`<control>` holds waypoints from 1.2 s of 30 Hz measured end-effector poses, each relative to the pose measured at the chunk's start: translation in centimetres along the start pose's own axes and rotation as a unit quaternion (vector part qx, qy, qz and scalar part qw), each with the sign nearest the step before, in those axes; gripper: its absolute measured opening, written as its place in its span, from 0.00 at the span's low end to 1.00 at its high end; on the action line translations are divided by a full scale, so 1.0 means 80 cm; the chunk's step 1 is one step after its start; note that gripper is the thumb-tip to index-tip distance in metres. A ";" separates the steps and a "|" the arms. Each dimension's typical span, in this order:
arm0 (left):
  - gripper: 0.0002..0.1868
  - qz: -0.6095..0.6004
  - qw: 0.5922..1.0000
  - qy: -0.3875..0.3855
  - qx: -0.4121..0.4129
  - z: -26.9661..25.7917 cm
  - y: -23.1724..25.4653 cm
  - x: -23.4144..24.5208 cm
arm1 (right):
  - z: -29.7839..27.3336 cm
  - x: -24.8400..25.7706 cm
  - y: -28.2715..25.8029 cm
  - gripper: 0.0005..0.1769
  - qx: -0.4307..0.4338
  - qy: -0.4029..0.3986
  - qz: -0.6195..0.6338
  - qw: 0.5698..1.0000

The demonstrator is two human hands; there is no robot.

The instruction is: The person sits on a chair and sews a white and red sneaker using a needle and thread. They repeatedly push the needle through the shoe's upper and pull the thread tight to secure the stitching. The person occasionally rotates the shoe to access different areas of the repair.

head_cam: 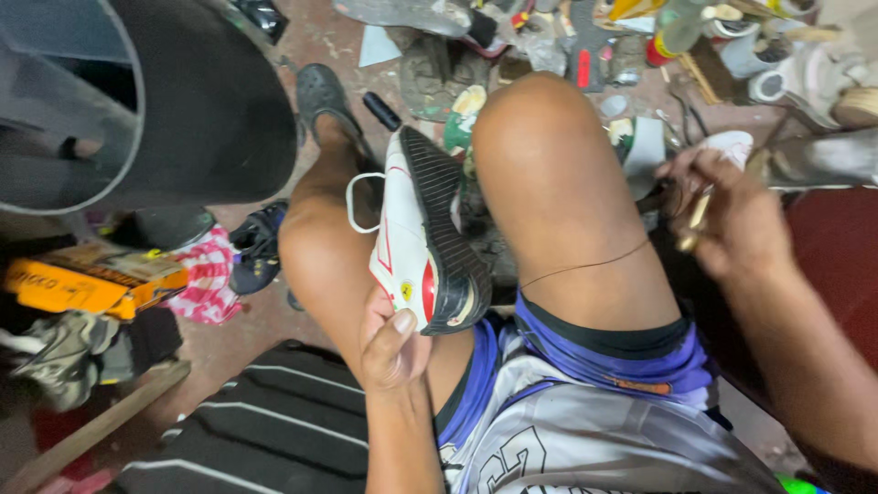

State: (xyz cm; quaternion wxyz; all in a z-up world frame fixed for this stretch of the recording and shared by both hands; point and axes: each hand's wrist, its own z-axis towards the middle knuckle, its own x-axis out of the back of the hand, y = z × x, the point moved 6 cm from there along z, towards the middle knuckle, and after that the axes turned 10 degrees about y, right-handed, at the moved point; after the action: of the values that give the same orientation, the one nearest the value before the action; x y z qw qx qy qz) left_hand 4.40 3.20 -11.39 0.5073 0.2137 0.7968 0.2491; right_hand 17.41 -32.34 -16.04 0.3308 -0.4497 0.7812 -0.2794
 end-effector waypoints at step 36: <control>0.51 -0.200 0.980 -0.012 0.004 0.005 0.018 -0.020 | -0.113 -0.039 -0.024 0.10 0.269 -0.154 -0.396 0.864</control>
State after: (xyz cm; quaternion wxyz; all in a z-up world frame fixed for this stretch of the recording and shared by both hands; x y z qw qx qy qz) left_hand 5.53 3.44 -9.56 0.5558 0.0551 0.8182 0.1364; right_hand 12.66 -29.12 -8.16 0.4166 -0.6519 0.3710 -0.5137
